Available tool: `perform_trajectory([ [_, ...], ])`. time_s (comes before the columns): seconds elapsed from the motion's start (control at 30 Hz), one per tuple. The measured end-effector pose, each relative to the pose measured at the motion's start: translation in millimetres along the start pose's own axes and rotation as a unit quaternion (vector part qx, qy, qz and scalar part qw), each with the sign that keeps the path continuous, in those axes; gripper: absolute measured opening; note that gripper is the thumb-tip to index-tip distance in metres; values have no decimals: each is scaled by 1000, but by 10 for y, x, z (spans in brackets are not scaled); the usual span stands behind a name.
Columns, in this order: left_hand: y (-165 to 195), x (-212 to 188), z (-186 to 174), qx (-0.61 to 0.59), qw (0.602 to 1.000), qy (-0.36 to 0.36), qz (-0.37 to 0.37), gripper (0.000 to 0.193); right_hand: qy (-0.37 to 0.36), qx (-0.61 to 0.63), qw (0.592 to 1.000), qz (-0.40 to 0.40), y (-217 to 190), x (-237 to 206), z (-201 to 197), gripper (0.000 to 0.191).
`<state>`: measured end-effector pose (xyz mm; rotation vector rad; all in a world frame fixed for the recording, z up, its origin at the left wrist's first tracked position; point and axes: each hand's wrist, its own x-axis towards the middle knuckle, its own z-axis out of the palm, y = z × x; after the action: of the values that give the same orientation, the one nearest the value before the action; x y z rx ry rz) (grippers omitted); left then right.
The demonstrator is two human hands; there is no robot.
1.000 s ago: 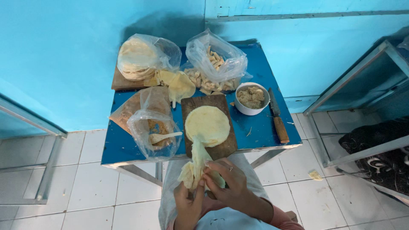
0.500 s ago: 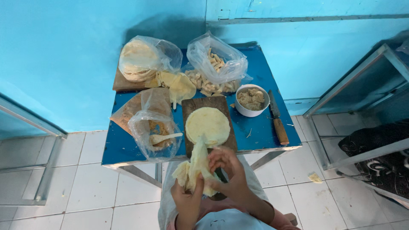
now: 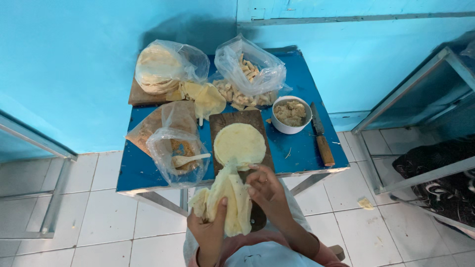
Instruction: The person sits at a small table and peels thin round dough wrappers one at a time from a stack, smoothing each one onto a wooden paddle board. Near the end, the person holds a round dough sheet on the board and cuts into it with a knife.
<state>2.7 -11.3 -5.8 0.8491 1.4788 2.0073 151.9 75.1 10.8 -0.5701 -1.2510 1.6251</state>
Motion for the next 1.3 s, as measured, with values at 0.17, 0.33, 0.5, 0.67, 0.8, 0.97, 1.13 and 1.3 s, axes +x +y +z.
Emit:
perform_trajectory([
  [0.17, 24, -100, -49, 173, 978, -55, 106, 20, -66, 4, 998, -21, -69, -52, 122, 86],
  [0.33, -24, -105, -75, 76, 996, -25, 31, 21, -7, -28, 999, 21, -4, -3, -6, 69],
  [0.5, 56, 26, -131, -145, 988, 23, -55, 36, 20, 98, 993, 69, 103, 46, -38, 61],
  [0.67, 191, 78, -131, -282, 955, 59, -73, 40, 37, 139, 986, 89, 140, 93, -26, 60],
  [0.8, 214, 53, -175, -257, 960, 104, -26, 38, 53, 170, 979, 103, 110, 121, -76, 59],
  [0.97, 196, 58, -299, -255, 956, 142, 36, 40, 57, 145, 986, 63, 46, 133, -236, 57],
  [1.13, 201, 119, -414, -221, 957, 175, 68, 38, 50, -20, 992, -112, -97, 359, -502, 48],
  [1.3, 184, 134, -447, -226, 955, 176, 76, 37, 5, -214, 956, -200, -540, 1293, -709, 43],
])
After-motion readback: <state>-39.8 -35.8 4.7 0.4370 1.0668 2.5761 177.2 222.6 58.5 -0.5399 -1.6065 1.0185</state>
